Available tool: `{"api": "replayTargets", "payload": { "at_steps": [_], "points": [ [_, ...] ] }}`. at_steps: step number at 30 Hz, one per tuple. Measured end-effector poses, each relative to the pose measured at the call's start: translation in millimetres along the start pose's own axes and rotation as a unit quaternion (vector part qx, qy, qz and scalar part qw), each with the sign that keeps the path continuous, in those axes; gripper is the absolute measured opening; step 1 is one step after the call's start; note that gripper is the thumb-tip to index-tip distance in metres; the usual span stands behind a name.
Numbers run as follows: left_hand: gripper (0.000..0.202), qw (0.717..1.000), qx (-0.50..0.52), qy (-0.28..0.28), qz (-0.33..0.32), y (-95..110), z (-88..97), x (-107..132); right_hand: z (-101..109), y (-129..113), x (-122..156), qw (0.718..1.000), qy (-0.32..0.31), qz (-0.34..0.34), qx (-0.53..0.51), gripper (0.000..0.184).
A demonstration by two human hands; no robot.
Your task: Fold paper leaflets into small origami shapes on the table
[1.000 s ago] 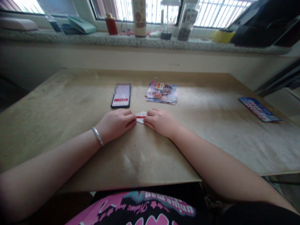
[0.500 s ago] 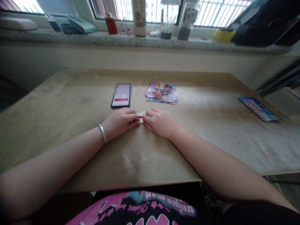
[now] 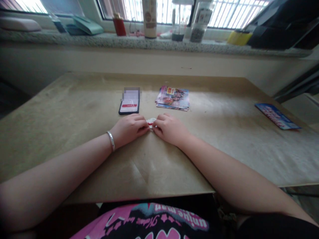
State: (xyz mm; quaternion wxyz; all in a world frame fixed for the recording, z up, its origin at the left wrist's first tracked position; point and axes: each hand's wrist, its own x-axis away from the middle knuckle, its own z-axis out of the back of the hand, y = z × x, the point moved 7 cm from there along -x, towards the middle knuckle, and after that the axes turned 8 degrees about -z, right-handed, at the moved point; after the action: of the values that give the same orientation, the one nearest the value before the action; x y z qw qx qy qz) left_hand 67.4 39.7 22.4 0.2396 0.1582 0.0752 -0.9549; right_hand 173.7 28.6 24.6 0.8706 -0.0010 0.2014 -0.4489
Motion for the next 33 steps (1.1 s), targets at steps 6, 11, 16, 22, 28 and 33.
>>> {"api": "replayTargets", "payload": {
  "at_steps": [6, 11, 16, 22, 28, 33],
  "points": [
    [0.027, 1.0, 0.016, 0.024, -0.004, -2, 0.3, 1, -1, 2, -2, 1.0, -0.014, 0.001, -0.025, 0.022],
    [0.025, 0.999, 0.032, 0.009, -0.017, -1, -0.8, 3, 0, 8, 0, 0.997, -0.008, 0.004, -0.075, 0.018],
    [0.023, 0.998, 0.052, 0.007, -0.025, 0, 4.7, 6, -2, 16, -3, 0.989, -0.01, -0.044, -0.141, 0.01],
    [0.023, 0.998, 0.035, 0.016, -0.044, 0, 11.6, 10, -5, 20, -6, 0.984, -0.023, -0.089, -0.15, 0.011],
    [0.028, 0.995, -0.001, 0.001, -0.104, 4, 10.4, 16, -5, 20, -5, 0.983, -0.021, -0.103, -0.15, 0.01],
    [0.03, 0.993, -0.019, -0.019, -0.118, 8, 10.2, 16, -6, 22, -5, 0.984, -0.016, -0.097, -0.146, 0.011]
  ]
}}
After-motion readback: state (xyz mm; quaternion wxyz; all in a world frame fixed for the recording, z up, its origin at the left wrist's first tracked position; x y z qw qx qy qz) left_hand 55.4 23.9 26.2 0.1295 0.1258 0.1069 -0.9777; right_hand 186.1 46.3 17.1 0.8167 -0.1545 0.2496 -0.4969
